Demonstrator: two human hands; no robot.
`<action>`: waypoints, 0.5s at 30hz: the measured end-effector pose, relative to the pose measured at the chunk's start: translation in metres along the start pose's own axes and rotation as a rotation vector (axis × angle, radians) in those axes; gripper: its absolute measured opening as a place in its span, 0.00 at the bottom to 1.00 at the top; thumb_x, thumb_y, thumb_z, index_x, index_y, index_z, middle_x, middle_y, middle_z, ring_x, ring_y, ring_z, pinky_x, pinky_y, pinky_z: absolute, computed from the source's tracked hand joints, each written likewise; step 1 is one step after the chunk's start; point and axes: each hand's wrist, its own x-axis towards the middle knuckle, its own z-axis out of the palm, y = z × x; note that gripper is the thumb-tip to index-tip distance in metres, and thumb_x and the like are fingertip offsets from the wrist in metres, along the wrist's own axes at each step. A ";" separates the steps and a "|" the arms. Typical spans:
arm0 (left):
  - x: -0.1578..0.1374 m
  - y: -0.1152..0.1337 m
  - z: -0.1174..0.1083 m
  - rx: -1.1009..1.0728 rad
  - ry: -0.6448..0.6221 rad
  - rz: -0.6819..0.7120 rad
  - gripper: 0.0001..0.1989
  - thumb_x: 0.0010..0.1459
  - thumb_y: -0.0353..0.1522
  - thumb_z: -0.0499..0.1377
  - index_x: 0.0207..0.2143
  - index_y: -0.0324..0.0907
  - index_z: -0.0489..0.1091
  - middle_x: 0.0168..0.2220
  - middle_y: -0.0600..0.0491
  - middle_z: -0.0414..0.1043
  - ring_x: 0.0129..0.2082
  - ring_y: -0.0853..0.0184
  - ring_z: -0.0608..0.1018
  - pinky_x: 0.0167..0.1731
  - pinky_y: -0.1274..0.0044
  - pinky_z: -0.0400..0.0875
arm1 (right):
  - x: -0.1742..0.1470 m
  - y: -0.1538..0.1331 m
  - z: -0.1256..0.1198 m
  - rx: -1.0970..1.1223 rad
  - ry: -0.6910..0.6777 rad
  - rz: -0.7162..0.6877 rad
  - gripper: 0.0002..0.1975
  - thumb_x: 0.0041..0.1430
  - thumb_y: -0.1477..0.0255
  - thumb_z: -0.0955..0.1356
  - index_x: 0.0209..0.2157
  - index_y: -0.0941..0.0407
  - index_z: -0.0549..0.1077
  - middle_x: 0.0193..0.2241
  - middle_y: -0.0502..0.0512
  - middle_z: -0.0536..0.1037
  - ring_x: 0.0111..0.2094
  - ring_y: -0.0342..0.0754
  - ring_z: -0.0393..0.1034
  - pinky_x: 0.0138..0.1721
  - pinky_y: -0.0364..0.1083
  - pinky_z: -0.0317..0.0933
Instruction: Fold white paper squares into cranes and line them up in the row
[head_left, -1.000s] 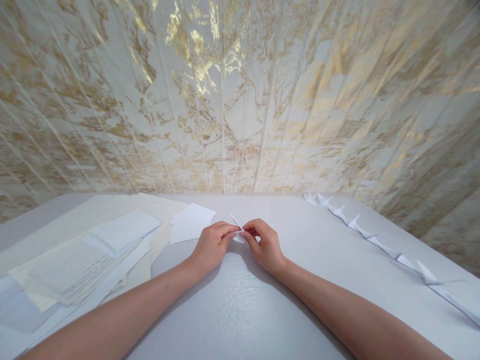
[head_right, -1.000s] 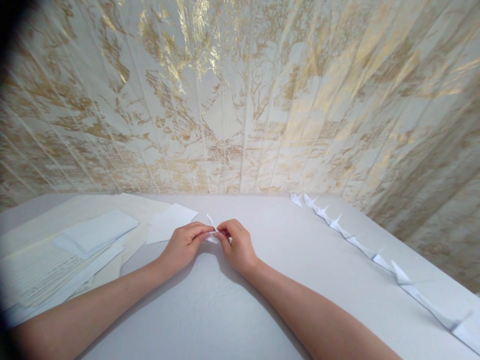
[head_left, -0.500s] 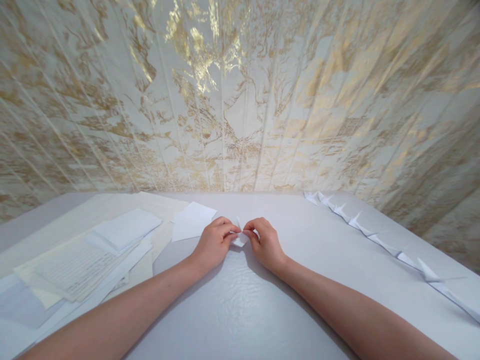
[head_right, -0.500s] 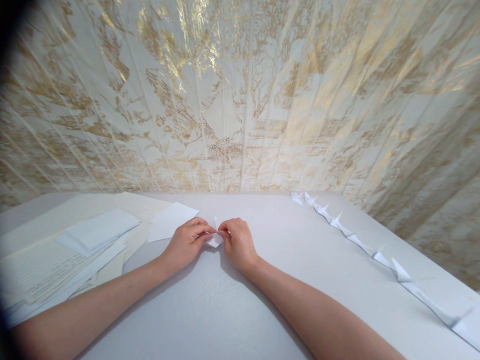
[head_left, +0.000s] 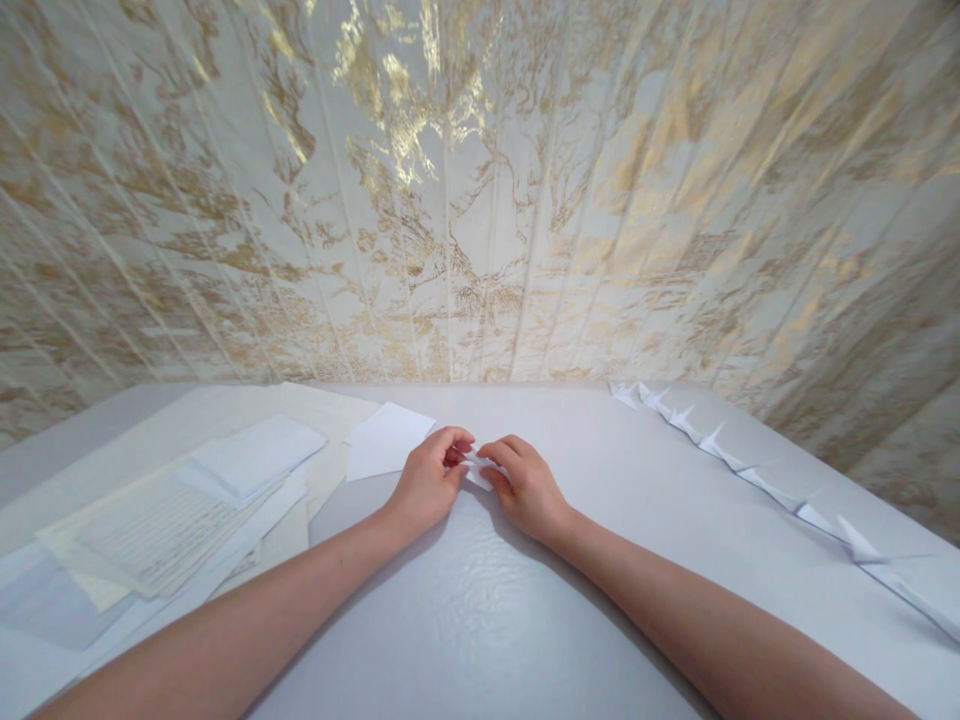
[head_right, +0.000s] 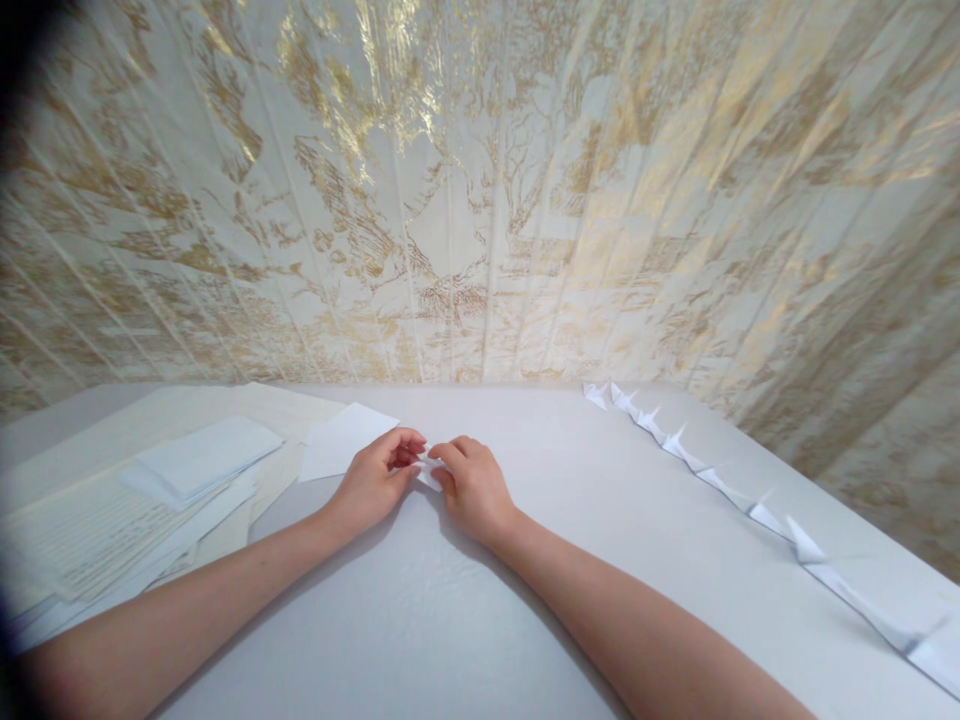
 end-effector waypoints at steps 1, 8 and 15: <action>0.000 0.000 0.000 -0.001 0.002 0.006 0.12 0.45 0.23 0.55 0.33 0.42 0.66 0.32 0.54 0.70 0.30 0.69 0.73 0.34 0.75 0.69 | 0.000 0.000 0.000 -0.034 -0.009 -0.010 0.09 0.53 0.80 0.63 0.35 0.56 0.70 0.30 0.56 0.71 0.33 0.48 0.65 0.34 0.45 0.60; -0.001 0.004 -0.003 0.187 -0.037 0.136 0.07 0.48 0.23 0.54 0.29 0.42 0.69 0.31 0.54 0.70 0.32 0.68 0.72 0.37 0.75 0.67 | 0.001 0.000 -0.001 -0.128 -0.023 0.019 0.06 0.53 0.81 0.63 0.29 0.57 0.69 0.28 0.56 0.71 0.31 0.48 0.64 0.33 0.45 0.57; -0.001 0.007 -0.005 0.369 -0.073 0.191 0.07 0.50 0.26 0.57 0.30 0.42 0.73 0.28 0.52 0.73 0.31 0.65 0.72 0.36 0.73 0.64 | 0.001 0.001 -0.001 -0.112 0.003 0.045 0.06 0.53 0.81 0.63 0.28 0.57 0.67 0.26 0.54 0.70 0.29 0.47 0.63 0.31 0.44 0.56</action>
